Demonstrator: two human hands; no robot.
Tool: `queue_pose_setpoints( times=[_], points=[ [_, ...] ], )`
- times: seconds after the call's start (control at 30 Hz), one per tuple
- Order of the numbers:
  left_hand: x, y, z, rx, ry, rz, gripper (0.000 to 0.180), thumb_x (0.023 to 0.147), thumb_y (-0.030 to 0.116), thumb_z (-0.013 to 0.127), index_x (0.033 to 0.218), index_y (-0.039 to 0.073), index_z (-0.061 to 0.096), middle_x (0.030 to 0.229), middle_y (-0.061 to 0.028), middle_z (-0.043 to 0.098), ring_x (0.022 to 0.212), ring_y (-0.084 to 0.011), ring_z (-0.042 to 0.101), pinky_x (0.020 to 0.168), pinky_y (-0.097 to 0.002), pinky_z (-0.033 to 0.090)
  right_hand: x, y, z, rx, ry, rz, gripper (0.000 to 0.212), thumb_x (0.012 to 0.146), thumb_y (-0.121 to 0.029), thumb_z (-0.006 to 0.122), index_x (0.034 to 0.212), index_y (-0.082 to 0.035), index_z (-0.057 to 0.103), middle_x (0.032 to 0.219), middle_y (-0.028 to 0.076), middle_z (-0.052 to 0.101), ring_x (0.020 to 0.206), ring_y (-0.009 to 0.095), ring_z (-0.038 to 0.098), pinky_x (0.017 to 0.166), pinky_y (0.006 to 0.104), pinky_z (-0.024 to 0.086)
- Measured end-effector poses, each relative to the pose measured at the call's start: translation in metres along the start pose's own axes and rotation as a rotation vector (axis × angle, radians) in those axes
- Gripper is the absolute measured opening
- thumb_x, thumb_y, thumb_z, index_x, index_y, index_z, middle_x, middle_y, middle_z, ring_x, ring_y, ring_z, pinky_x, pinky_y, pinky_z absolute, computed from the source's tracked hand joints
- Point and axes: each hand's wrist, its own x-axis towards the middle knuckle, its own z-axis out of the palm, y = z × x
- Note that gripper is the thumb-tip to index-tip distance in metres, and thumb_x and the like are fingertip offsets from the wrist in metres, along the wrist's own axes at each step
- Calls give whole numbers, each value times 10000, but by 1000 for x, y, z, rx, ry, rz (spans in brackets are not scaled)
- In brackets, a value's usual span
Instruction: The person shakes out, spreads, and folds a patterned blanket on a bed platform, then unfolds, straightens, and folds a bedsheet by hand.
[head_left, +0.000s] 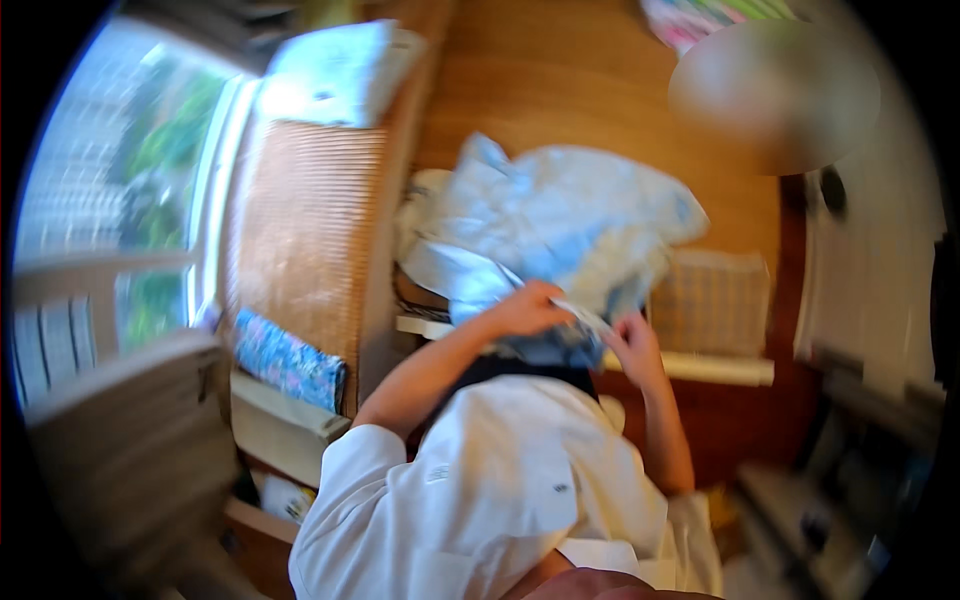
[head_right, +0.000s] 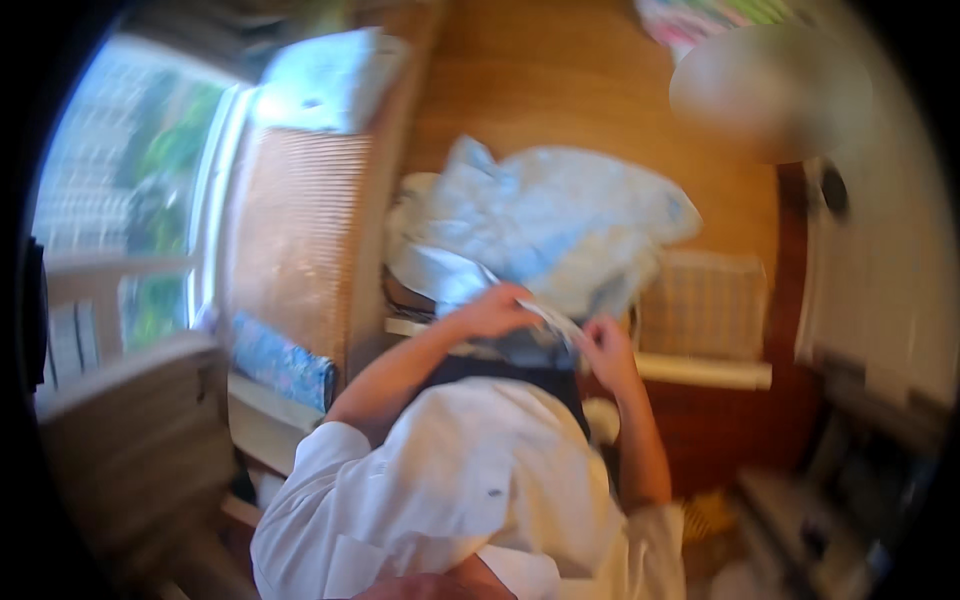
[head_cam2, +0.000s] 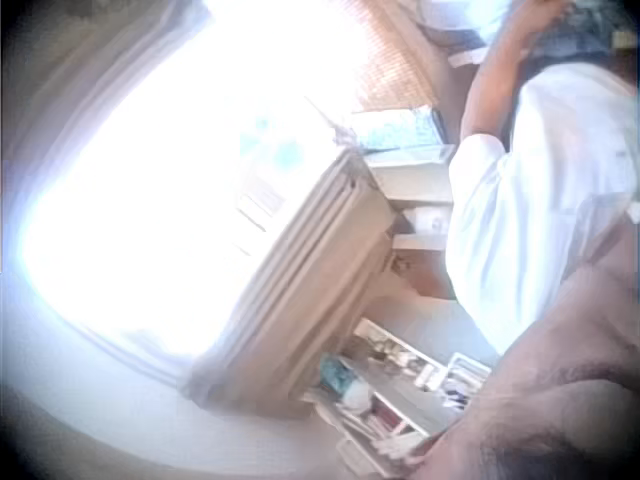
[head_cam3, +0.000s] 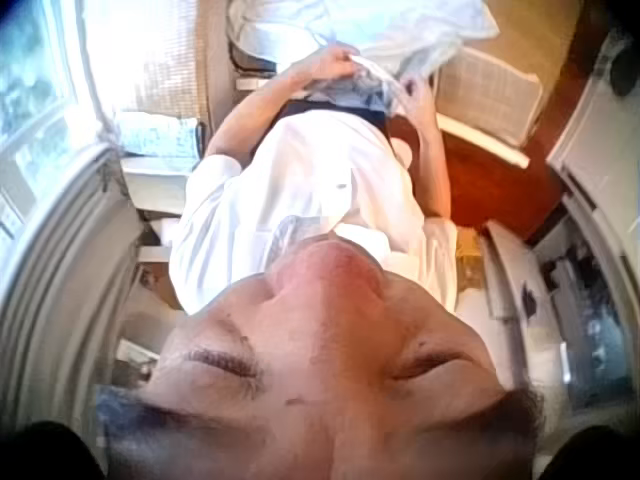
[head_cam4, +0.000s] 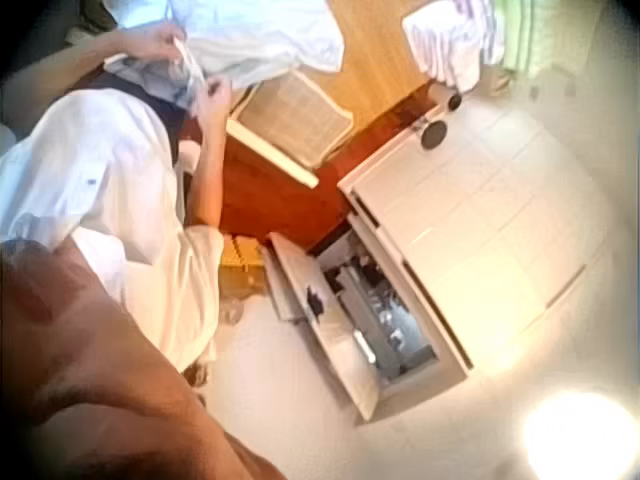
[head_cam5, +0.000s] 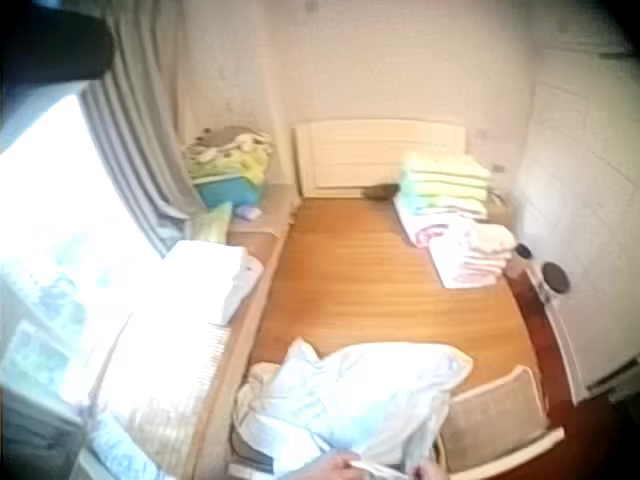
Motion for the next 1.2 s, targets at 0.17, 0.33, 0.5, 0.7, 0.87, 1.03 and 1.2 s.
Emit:
queue_pose_setpoints(
  times=[0.17, 0.33, 0.5, 0.7, 0.87, 1.03, 1.2],
  points=[
    [-5, 8, -9, -156, 42, -166, 179, 861, 184, 711, 845, 10, 673, 634, 8, 587, 559, -36, 481, 480, -225, 367, 11, -11, -3, 358, -25, 29, 171, 861, -91, 684, 879, -72, 515, 756, -31, 517, 675, 48, 473, 576, 218, 393],
    [-1, 28, -2, -182, -18, -248, 177, 867, 170, 712, 863, 0, 662, 680, 19, 597, 573, -26, 481, 494, -209, 365, 3, 2, -4, 609, -75, 33, 171, 865, -72, 670, 903, -61, 503, 766, -25, 535, 668, 40, 479, 559, 215, 383],
    [-3, 33, 4, -161, -30, -272, 179, 883, 173, 712, 899, 2, 660, 699, 32, 603, 595, -7, 480, 510, -188, 358, -4, 16, 3, 618, -29, 52, 148, 877, -22, 625, 905, -58, 485, 805, -25, 528, 754, 61, 512, 672, 226, 419],
    [-5, 23, 6, -196, -28, -237, 146, 872, 126, 719, 970, 30, 668, 671, 70, 566, 528, 16, 421, 453, -183, 279, -13, 1, 4, -121, 248, -270, 109, 789, 29, 545, 854, -49, 504, 771, 144, 566, 715, 363, 575, 634, 397, 467],
    [-3, 25, 8, -186, -32, -247, 165, 878, 164, 724, 940, 22, 670, 656, 70, 563, 555, 14, 419, 483, -186, 300, -11, 12, 2, -192, 281, -479, 133, 798, 50, 536, 887, -42, 570, 838, 128, 590, 752, 345, 590, 661, 382, 483],
    [-2, 21, 9, -214, -35, -221, 160, 878, 148, 721, 963, 22, 672, 660, 69, 570, 544, 12, 420, 477, -187, 299, -15, 9, 2, -140, 163, -473, 119, 829, -7, 580, 933, -34, 629, 896, 138, 599, 818, 334, 599, 725, 382, 488],
    [-3, 18, 8, -218, -20, -215, 161, 887, 133, 706, 980, 6, 672, 676, 55, 593, 540, 11, 426, 469, -189, 297, -18, 6, 4, -202, -33, -455, 209, 806, -236, 683, 814, -34, 633, 811, 137, 576, 811, 346, 588, 691, 429, 461]
  ],
)
